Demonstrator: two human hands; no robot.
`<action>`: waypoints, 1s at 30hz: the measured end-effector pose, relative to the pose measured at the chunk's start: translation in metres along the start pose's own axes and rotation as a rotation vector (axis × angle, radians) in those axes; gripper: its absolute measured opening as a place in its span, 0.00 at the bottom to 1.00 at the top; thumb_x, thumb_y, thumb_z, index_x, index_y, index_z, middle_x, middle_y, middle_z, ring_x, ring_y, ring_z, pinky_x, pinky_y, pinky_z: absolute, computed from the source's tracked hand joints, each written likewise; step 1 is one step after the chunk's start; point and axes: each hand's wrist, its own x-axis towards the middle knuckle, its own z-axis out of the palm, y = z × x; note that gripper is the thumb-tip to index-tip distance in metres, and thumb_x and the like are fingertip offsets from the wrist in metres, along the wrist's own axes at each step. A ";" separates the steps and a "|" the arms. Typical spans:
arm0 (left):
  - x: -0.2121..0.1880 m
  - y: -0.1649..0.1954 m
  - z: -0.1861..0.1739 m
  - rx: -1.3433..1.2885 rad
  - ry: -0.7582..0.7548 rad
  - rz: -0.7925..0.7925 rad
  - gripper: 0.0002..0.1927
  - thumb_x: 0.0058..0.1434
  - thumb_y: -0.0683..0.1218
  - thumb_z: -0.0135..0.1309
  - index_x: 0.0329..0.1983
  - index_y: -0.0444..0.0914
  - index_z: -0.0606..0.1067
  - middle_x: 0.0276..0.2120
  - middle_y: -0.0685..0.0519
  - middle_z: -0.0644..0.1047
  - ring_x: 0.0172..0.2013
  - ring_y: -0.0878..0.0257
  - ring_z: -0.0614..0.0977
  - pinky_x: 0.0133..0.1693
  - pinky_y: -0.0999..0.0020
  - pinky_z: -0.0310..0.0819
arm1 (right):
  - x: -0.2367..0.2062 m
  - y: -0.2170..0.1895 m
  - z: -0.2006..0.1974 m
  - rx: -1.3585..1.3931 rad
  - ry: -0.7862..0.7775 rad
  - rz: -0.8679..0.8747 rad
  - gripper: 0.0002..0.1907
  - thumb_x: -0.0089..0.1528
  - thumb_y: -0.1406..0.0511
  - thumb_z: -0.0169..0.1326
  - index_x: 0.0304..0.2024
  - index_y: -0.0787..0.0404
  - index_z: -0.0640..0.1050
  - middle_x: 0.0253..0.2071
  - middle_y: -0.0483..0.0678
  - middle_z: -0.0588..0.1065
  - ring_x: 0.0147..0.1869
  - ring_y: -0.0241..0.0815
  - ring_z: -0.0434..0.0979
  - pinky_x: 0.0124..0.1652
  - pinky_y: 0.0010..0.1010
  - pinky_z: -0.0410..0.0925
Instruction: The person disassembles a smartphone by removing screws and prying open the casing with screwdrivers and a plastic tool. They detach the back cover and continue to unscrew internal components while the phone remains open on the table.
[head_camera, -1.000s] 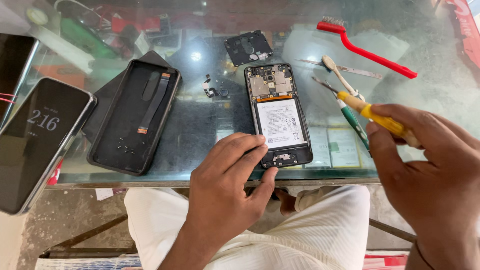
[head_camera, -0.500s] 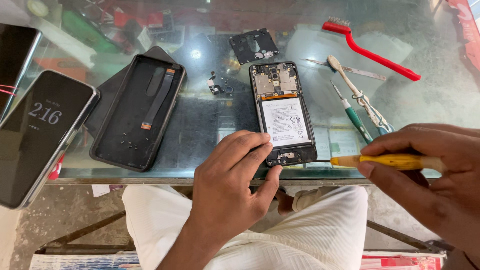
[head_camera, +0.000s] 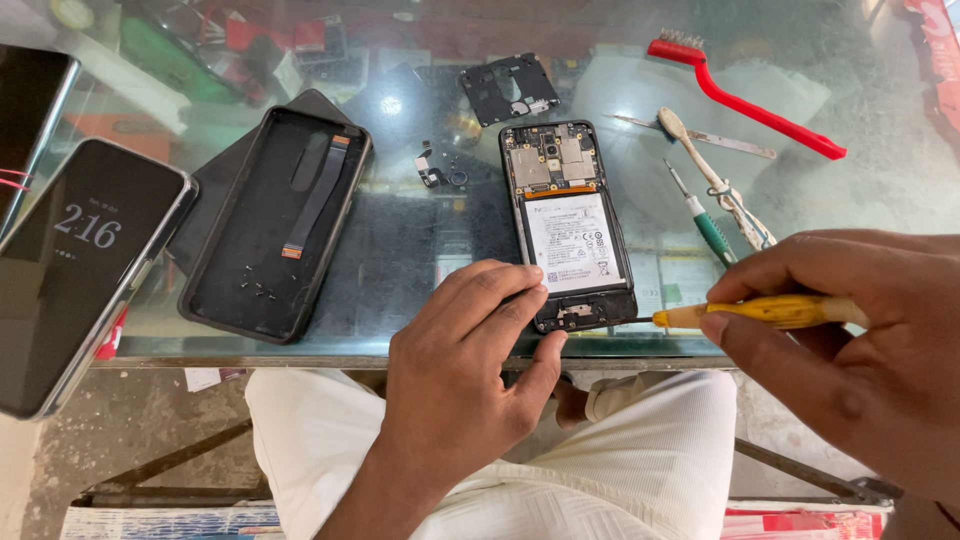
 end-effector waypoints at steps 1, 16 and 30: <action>0.000 0.000 0.000 0.001 0.003 0.001 0.14 0.56 0.42 0.66 0.43 0.31 0.80 0.48 0.50 0.80 0.52 0.55 0.82 0.51 0.63 0.80 | 0.001 -0.001 0.000 0.002 -0.002 -0.009 0.09 0.58 0.63 0.67 0.38 0.59 0.87 0.27 0.48 0.79 0.25 0.36 0.79 0.28 0.26 0.75; 0.000 0.000 0.000 -0.013 0.013 0.017 0.14 0.55 0.42 0.66 0.42 0.30 0.80 0.47 0.49 0.80 0.52 0.55 0.82 0.51 0.63 0.80 | 0.001 0.016 0.006 0.068 -0.013 -0.027 0.09 0.58 0.64 0.68 0.39 0.61 0.87 0.27 0.48 0.78 0.23 0.38 0.74 0.22 0.28 0.70; 0.000 0.000 -0.001 0.000 -0.002 0.012 0.15 0.55 0.42 0.66 0.43 0.31 0.80 0.48 0.49 0.80 0.52 0.54 0.82 0.51 0.62 0.80 | -0.003 0.016 0.007 0.085 0.048 -0.138 0.09 0.58 0.64 0.67 0.39 0.61 0.86 0.28 0.47 0.78 0.25 0.34 0.76 0.26 0.25 0.70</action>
